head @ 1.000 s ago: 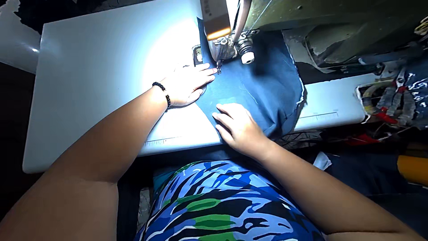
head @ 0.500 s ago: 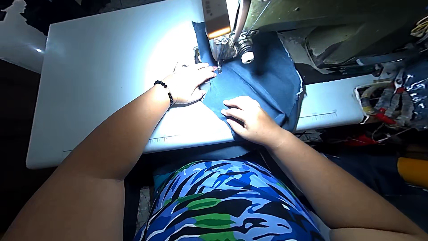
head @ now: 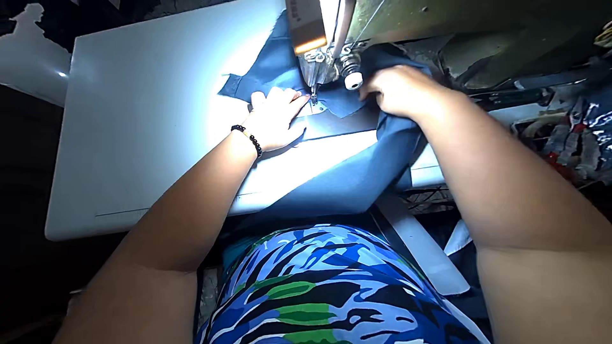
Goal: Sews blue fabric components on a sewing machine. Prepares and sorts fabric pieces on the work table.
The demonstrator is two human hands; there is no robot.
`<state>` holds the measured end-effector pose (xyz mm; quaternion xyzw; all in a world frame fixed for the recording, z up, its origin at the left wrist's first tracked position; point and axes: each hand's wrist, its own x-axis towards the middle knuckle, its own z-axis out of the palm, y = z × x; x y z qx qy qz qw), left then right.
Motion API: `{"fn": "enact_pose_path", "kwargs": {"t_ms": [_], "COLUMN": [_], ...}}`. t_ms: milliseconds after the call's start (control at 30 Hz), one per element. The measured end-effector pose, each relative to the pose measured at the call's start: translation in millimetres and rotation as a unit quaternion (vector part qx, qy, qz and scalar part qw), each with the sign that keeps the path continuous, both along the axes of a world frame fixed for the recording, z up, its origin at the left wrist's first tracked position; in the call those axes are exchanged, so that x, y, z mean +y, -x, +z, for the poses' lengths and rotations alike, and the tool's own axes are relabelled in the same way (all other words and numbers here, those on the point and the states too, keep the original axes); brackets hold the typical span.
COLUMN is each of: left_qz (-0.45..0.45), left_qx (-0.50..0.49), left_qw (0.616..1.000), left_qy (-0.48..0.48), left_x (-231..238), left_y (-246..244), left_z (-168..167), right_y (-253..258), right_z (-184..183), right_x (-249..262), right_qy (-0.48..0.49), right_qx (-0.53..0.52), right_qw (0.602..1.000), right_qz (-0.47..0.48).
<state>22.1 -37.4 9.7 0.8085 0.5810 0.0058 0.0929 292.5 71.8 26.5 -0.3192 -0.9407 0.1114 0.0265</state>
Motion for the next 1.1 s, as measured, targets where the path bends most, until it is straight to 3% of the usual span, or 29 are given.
{"fn": "enact_pose_path", "kwargs": {"t_ms": [200, 300, 400, 433, 500, 567, 633, 733, 833, 933, 1033, 1100], "left_qz": [0.051, 0.051, 0.069, 0.09, 0.165, 0.226, 0.232, 0.237, 0.193, 0.152, 0.101, 0.057], "left_qx": [-0.011, -0.036, -0.099, -0.129, -0.179, -0.191, -0.151, 0.004, 0.136, 0.114, -0.003, -0.061], "left_qw": [0.998, 0.997, 0.99, 0.982, 0.959, 0.936, 0.943, 0.97, 0.972, 0.98, 0.994, 0.997], "left_qy": [-0.042, -0.047, -0.078, -0.104, -0.143, -0.193, -0.187, -0.055, 0.022, 0.065, 0.035, 0.001], "left_x": [-3, -6, -6, -6, -1, 6, 12, 6, -29, -74, -90, -88], "left_y": [-2, 1, 4, 5, 4, 8, 15, 9, -19, -28, -6, 10], "left_z": [-17, -22, -26, -27, -21, -19, -23, -13, 29, 37, 18, 8], "right_y": [10, -15, -41, -46, -52, -48, -35, -9, 5, 21, -2, -32], "right_z": [4, -4, -23, -33, -44, -47, -41, -14, 13, 28, 2, -14], "right_x": [-12, -75, -158, -180, -198, -183, -140, -44, 15, -16, -68, -106], "right_qy": [-0.033, -0.067, -0.115, -0.109, -0.082, -0.067, -0.052, -0.021, -0.03, -0.064, -0.068, -0.053], "right_qx": [-0.029, 0.076, 0.285, 0.318, 0.271, 0.144, 0.051, -0.051, -0.041, 0.006, 0.103, 0.147], "right_qw": [0.998, 0.995, 0.951, 0.942, 0.957, 0.982, 0.989, 0.976, 0.968, 0.98, 0.983, 0.974], "right_qz": [-0.036, 0.013, 0.018, -0.005, -0.068, -0.102, -0.131, -0.211, -0.246, -0.19, -0.135, -0.161]}}
